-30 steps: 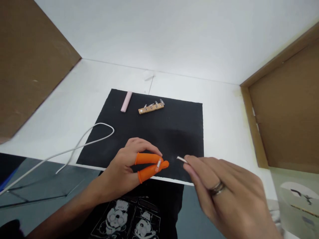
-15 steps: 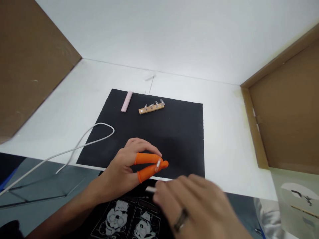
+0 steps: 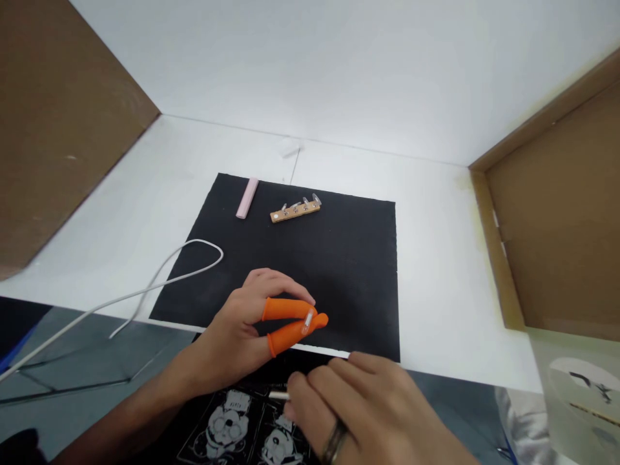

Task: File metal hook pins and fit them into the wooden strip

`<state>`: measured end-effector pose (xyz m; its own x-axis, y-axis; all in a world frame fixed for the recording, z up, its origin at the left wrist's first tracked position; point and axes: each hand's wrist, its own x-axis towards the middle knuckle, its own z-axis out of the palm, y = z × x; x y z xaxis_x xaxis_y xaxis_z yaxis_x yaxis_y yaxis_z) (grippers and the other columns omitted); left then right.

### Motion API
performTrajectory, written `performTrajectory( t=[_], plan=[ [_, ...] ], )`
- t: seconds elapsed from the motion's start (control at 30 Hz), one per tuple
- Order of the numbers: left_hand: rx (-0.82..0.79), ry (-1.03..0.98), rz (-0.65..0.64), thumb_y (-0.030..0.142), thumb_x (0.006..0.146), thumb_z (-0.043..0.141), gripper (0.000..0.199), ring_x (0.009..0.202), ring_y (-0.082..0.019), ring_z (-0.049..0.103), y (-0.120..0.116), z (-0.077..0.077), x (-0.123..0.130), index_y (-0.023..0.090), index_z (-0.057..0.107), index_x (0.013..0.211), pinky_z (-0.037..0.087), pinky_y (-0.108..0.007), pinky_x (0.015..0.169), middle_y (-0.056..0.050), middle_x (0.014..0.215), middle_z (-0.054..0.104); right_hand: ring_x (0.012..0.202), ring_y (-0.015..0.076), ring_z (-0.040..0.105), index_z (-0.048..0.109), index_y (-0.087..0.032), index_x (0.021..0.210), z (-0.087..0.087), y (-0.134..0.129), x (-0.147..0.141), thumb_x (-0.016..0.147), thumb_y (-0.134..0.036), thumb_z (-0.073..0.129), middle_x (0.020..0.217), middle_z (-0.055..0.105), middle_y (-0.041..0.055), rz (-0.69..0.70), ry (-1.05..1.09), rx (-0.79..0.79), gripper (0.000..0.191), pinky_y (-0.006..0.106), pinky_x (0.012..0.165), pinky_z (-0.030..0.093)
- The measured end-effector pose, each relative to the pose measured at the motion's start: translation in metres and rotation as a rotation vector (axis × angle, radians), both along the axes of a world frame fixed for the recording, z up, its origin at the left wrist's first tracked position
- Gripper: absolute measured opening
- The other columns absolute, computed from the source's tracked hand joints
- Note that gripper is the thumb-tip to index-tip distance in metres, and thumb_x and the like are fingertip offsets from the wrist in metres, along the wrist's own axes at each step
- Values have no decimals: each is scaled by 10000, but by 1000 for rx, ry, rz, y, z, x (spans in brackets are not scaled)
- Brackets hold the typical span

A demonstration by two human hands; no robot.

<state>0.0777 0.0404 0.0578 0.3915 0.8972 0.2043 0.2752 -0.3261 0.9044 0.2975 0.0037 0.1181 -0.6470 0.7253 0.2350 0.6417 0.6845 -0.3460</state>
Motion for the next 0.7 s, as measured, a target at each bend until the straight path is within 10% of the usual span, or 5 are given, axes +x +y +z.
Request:
performTrajectory(
  t=[0.2, 0.7],
  plan=[
    [0, 13, 2, 159, 919, 833, 74, 952, -163, 734, -1, 1, 0, 206, 788, 955, 416, -383, 967, 20, 1007, 813, 696, 119, 707, 700, -151, 1086, -1, 12, 16, 1047, -112, 620, 908, 807, 27, -160, -47, 224, 98, 305, 715, 496],
    [0, 2, -10, 160, 931, 824, 58, 964, -171, 740, -1, -1, 0, 204, 793, 953, 411, -399, 981, 8, 1017, 816, 681, 116, 691, 686, -202, 1068, -1, 4, 2, 1124, -159, 465, 846, 784, -23, -57, -5, 72, 232, 322, 701, 480]
  ],
)
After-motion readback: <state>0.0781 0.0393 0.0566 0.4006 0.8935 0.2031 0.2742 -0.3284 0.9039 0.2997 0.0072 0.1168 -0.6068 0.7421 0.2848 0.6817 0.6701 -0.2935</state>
